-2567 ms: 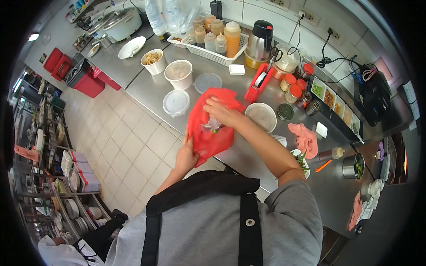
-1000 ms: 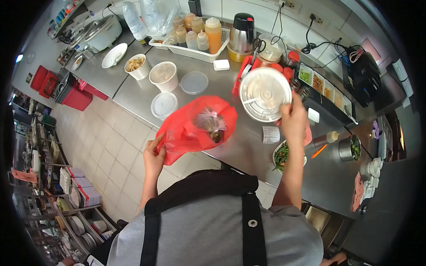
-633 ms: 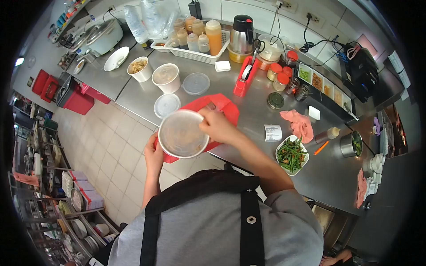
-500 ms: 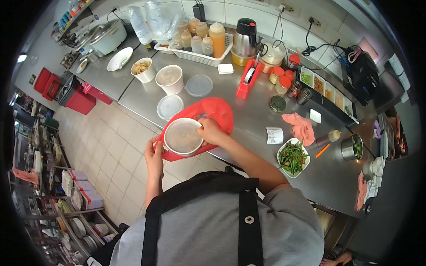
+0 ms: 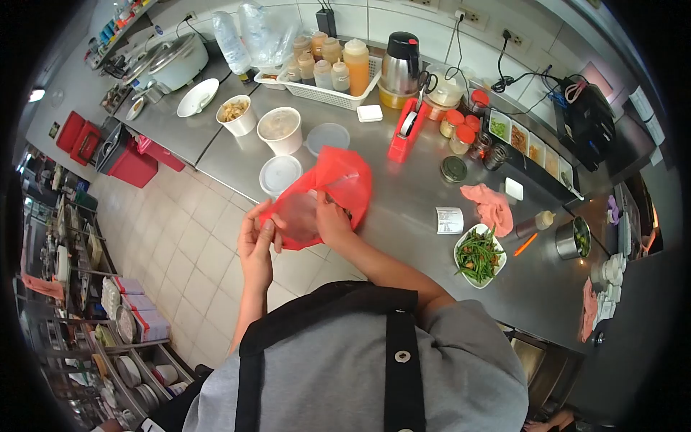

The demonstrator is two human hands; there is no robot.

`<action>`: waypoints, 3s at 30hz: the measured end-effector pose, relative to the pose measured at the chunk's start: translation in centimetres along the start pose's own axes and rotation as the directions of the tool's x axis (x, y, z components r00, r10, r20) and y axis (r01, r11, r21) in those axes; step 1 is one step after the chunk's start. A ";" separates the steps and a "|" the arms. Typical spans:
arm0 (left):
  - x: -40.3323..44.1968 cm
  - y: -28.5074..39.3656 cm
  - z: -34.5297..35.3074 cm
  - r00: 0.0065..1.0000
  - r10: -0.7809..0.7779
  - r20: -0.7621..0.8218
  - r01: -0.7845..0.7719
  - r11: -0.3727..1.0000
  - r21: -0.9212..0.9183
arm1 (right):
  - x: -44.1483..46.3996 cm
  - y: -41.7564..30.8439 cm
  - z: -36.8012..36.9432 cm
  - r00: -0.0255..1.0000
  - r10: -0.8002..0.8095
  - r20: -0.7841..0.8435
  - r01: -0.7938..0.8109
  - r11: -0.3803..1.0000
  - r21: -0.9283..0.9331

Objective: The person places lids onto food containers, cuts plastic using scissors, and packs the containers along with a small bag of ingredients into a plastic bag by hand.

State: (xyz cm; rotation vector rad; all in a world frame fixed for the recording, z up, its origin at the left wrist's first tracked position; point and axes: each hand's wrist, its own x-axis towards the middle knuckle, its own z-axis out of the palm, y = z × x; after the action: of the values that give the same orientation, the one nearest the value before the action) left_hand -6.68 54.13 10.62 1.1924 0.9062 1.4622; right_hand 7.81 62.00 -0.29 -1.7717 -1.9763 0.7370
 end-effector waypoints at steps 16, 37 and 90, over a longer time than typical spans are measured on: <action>4.4 -13.1 1.3 0.966 -0.097 0.240 -0.234 0.068 0.970 | 5.7 6.4 -5.5 0.956 -0.288 -0.051 0.234 0.858 -0.458; 6.2 -13.3 3.7 0.932 -0.332 0.147 -0.180 -0.072 0.981 | 5.3 8.6 -7.4 0.935 -0.340 -0.099 0.307 0.918 -0.250; 9.6 3.7 0.4 0.971 -0.237 -0.007 0.229 0.945 -0.233 | 4.7 4.7 -14.6 0.961 -0.205 0.187 0.276 0.655 -0.703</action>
State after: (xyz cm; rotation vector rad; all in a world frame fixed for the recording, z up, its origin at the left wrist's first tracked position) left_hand -7.28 62.73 16.30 0.8601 0.8437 1.3570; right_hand 19.73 68.77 8.01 -1.7911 -2.7502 -0.1164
